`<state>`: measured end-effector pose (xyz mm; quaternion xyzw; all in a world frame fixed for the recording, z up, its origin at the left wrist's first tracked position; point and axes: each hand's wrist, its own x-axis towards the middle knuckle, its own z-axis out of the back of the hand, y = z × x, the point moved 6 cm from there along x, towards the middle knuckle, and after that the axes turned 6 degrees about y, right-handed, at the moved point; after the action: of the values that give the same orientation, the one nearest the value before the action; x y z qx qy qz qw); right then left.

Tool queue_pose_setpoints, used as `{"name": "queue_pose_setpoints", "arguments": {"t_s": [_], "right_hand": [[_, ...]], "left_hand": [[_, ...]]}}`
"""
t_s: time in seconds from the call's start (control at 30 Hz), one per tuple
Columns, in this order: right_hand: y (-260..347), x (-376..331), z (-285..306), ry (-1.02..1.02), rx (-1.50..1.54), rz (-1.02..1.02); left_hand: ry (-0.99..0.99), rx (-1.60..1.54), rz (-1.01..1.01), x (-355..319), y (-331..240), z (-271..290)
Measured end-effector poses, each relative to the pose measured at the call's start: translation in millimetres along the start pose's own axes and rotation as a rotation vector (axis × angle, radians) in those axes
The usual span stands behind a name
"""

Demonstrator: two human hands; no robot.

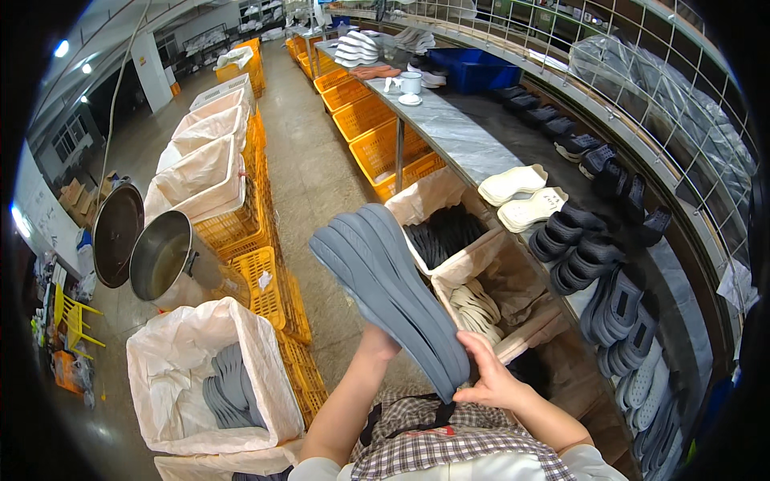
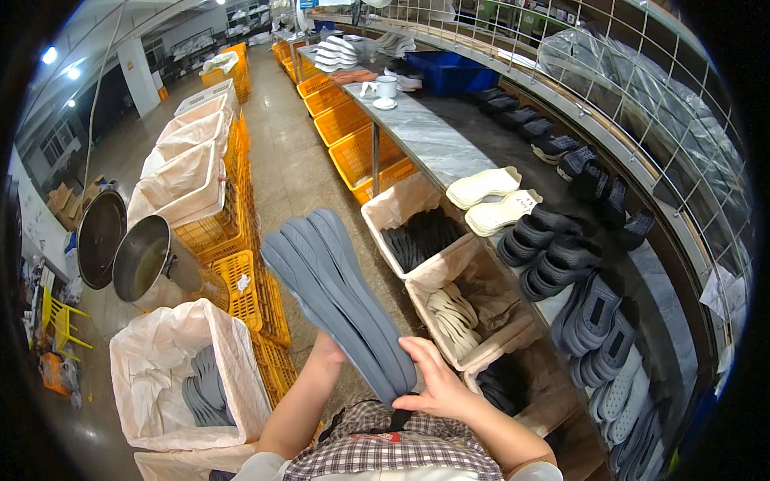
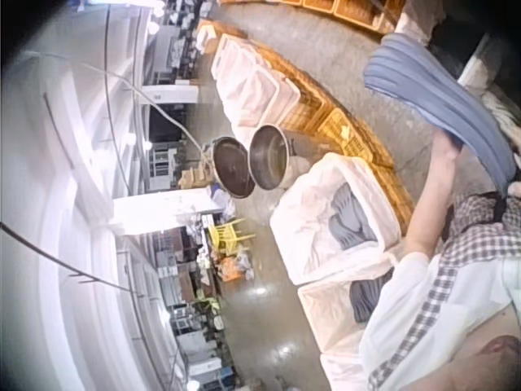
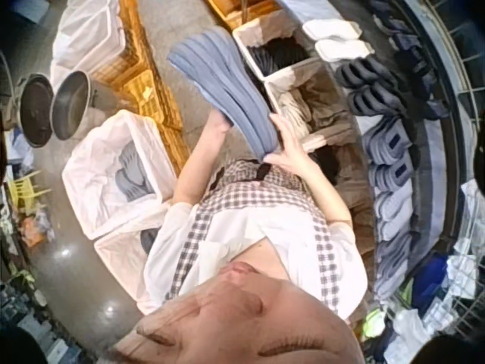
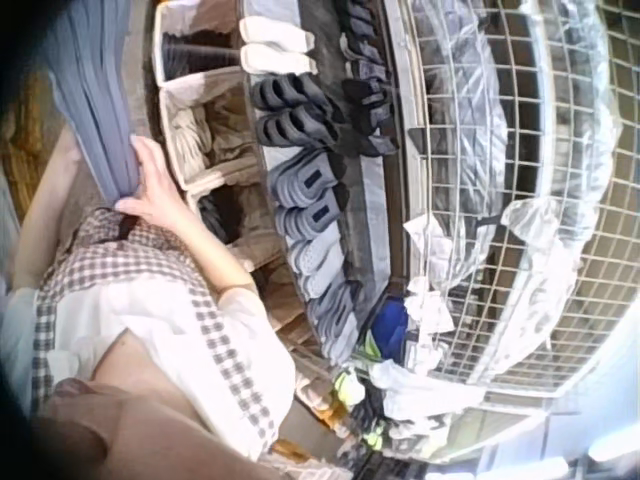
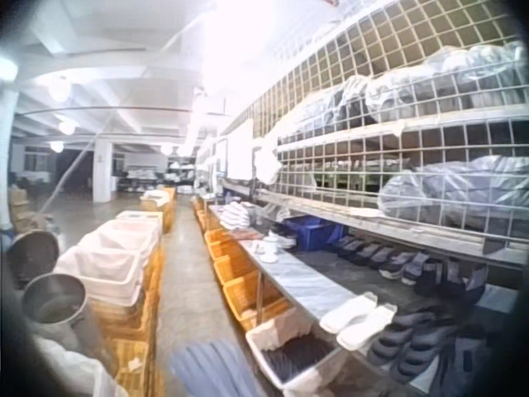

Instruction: The person picks up black and gray slippers from a metal pot and from a white sack, then places them into yellow crates and onto shelves. The person repeatedly handles the slippers, turning them over and stacking them in the designated containers.

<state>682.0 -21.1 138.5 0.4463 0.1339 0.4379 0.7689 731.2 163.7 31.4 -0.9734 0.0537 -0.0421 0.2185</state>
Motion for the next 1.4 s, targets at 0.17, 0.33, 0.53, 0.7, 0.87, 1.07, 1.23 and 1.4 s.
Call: {"name": "queue_pose_setpoints", "arguments": {"t_s": [0.17,0.33,0.53,0.7,0.87,1.07,1.23,1.4], "right_hand": [[-8,13,-2,-0.046,0.237,-0.109],[-17,31,-6,-0.049,0.22,-0.249],[-28,32,-10,0.031,0.052,-0.252],[-27,36,14,-0.244,-0.319,0.105],[-47,36,42,-0.198,0.007,0.115],[-60,8,16,-0.149,1.061,-0.325],[-52,0,7,-0.169,1.158,-0.304],[-48,-7,3,-0.185,0.966,-0.245]], "left_hand": [[-0.044,0.118,-0.007,-1,5,9],[0.087,0.217,0.01,-5,9,-6],[0.162,0.291,-0.001,-10,3,-22],[0.135,1.25,-0.273,-18,-4,-51],[0.02,0.273,0.148,-32,33,-51],[-0.133,0.071,0.163,-23,41,-33],[-0.216,-0.015,0.2,-32,47,-24],[-0.185,0.149,0.24,-33,50,-29]]}}
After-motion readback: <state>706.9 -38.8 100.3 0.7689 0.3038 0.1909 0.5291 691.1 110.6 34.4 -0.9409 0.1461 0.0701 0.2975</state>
